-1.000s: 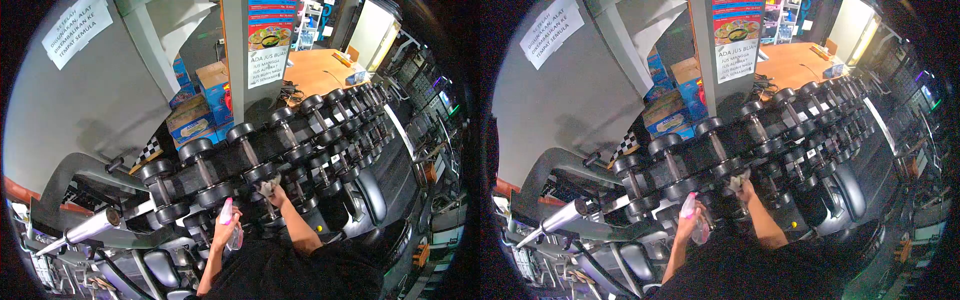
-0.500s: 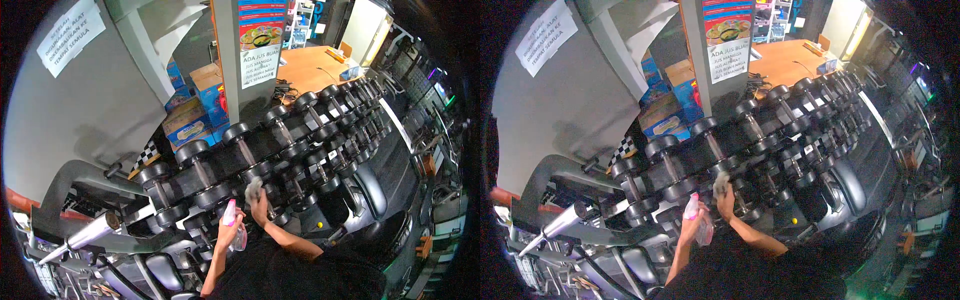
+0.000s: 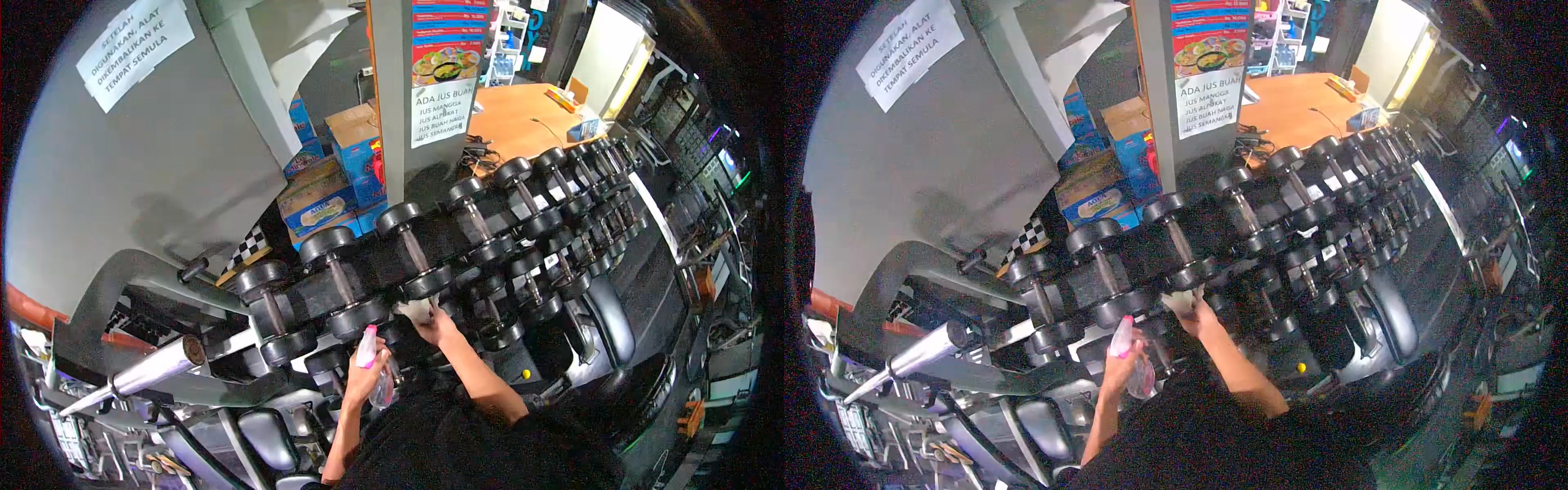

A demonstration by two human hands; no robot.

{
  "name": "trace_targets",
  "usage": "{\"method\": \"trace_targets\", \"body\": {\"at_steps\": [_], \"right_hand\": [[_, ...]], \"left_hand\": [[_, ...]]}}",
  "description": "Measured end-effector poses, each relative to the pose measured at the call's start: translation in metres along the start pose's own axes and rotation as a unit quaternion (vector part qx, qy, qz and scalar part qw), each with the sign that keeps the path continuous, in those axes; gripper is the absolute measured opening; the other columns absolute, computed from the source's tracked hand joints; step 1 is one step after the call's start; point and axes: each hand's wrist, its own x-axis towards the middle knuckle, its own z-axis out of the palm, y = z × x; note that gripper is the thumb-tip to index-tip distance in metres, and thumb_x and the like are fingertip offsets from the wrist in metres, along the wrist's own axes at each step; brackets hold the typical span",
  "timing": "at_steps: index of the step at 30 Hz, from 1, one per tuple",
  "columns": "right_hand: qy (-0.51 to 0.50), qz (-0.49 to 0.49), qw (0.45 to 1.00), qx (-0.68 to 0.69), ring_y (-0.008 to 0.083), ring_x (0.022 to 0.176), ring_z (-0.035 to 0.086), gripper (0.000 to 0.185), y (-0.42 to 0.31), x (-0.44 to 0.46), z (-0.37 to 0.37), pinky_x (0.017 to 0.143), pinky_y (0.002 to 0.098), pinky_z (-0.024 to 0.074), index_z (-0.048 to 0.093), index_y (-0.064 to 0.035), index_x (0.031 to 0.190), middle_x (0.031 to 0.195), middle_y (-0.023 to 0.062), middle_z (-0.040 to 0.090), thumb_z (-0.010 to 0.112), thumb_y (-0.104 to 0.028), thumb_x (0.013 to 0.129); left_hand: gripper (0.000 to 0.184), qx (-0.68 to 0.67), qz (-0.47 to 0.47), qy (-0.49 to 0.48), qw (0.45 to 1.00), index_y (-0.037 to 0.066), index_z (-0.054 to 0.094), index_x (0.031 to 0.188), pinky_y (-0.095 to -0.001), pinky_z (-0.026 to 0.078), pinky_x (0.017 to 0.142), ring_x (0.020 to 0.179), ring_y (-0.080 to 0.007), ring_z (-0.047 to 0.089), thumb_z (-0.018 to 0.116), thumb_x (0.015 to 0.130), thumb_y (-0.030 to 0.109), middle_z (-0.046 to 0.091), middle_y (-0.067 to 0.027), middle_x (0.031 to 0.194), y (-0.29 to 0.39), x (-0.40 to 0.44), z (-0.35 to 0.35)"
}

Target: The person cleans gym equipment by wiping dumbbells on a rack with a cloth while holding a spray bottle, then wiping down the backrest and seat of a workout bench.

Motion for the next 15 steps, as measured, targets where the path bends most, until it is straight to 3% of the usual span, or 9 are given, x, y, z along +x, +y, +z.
{"method": "trace_targets", "body": {"at_steps": [3, 5, 7, 8, 11, 13, 14, 15], "right_hand": [[-0.065, -0.013, 0.998, 0.017, 0.0251, 0.105, 0.062, 0.036, -0.007, -0.061, 0.009, 0.091, 0.0360, 0.0516, 0.054, -0.0094, 0.122, 0.122, 0.0101, 0.059, 0.044, -0.035, 0.098], [-0.136, -0.081, 0.987, 0.008, 0.0245, 0.109, 0.060, 0.032, -0.013, -0.088, 0.002, 0.091, 0.0375, 0.0510, 0.051, -0.0096, 0.126, 0.124, 0.0101, 0.058, 0.045, -0.026, 0.099], [-0.147, -0.167, 0.971, -0.087, 0.0261, 0.117, 0.054, 0.037, -0.027, -0.092, -0.020, 0.100, 0.0435, 0.0427, 0.047, -0.0089, 0.131, 0.128, 0.0077, 0.056, 0.047, -0.019, 0.095], [-0.110, -0.171, 0.975, -0.088, 0.0261, 0.117, 0.054, 0.038, -0.033, -0.095, -0.032, 0.099, 0.0426, 0.0432, 0.048, -0.0087, 0.130, 0.128, 0.0077, 0.056, 0.050, -0.018, 0.094], [-0.163, -0.235, 0.952, -0.105, 0.0253, 0.116, 0.055, 0.036, -0.034, -0.139, -0.037, 0.095, 0.0444, 0.0456, 0.048, -0.0088, 0.130, 0.127, 0.0074, 0.056, 0.049, -0.019, 0.096], [-0.123, -0.290, 0.919, -0.238, 0.0211, 0.115, 0.055, 0.041, -0.031, -0.149, -0.062, 0.091, 0.0374, 0.0480, 0.043, -0.0093, 0.132, 0.127, 0.0053, 0.054, 0.052, -0.019, 0.094], [-0.146, -0.238, 0.952, -0.122, 0.0226, 0.115, 0.055, 0.034, -0.026, -0.160, -0.066, 0.094, 0.0388, 0.0480, 0.047, -0.0074, 0.130, 0.123, 0.0066, 0.056, 0.044, -0.017, 0.097], [-0.139, -0.220, 0.960, -0.103, 0.0223, 0.116, 0.054, 0.034, -0.024, -0.170, -0.073, 0.096, 0.0363, 0.0467, 0.047, -0.0047, 0.129, 0.125, 0.0087, 0.053, 0.048, -0.010, 0.095]], "left_hand": [[0.025, -0.001, -0.003, -0.003, 1.000, -0.001, 0.054, 0.109, -0.0262, 0.048, 0.054, 0.059, -0.0103, 0.058, 0.063, 0.088, 0.009, 0.059, -0.0035, 0.082, -0.002, 0.004, 0.005], [0.026, -0.009, -0.012, -0.012, 1.000, -0.001, 0.054, 0.109, -0.0262, 0.048, 0.054, 0.060, -0.0099, 0.058, 0.063, 0.088, 0.009, 0.058, -0.0026, 0.081, -0.002, 0.006, 0.011], [0.028, 0.017, -0.022, -0.059, 0.998, 0.000, 0.053, 0.112, -0.0258, 0.048, 0.054, 0.060, -0.0093, 0.057, 0.063, 0.088, 0.010, 0.057, -0.0013, 0.080, 0.002, 0.007, 0.023], [0.031, 0.004, -0.029, -0.087, 0.996, 0.001, 0.052, 0.115, -0.0256, 0.048, 0.054, 0.059, -0.0092, 0.056, 0.063, 0.088, 0.012, 0.057, -0.0011, 0.079, 0.004, 0.007, 0.028], [0.033, 0.068, -0.017, -0.154, 0.986, 0.002, 0.052, 0.118, -0.0246, 0.046, 0.053, 0.058, -0.0090, 0.055, 0.063, 0.089, 0.014, 0.056, -0.0009, 0.079, 0.006, 0.006, 0.044], [0.033, 0.069, -0.018, -0.167, 0.983, 0.003, 0.052, 0.118, -0.0247, 0.046, 0.053, 0.058, -0.0089, 0.055, 0.063, 0.089, 0.014, 0.056, -0.0007, 0.079, 0.011, 0.002, 0.055], [0.033, 0.070, -0.022, -0.175, 0.982, 0.004, 0.052, 0.118, -0.0248, 0.046, 0.053, 0.058, -0.0087, 0.055, 0.063, 0.089, 0.014, 0.056, -0.0005, 0.079, 0.012, 0.000, 0.061], [0.033, 0.068, -0.017, -0.176, 0.982, 0.004, 0.052, 0.118, -0.0248, 0.046, 0.053, 0.058, -0.0087, 0.055, 0.063, 0.089, 0.014, 0.056, -0.0005, 0.079, 0.010, -0.002, 0.066]]}}
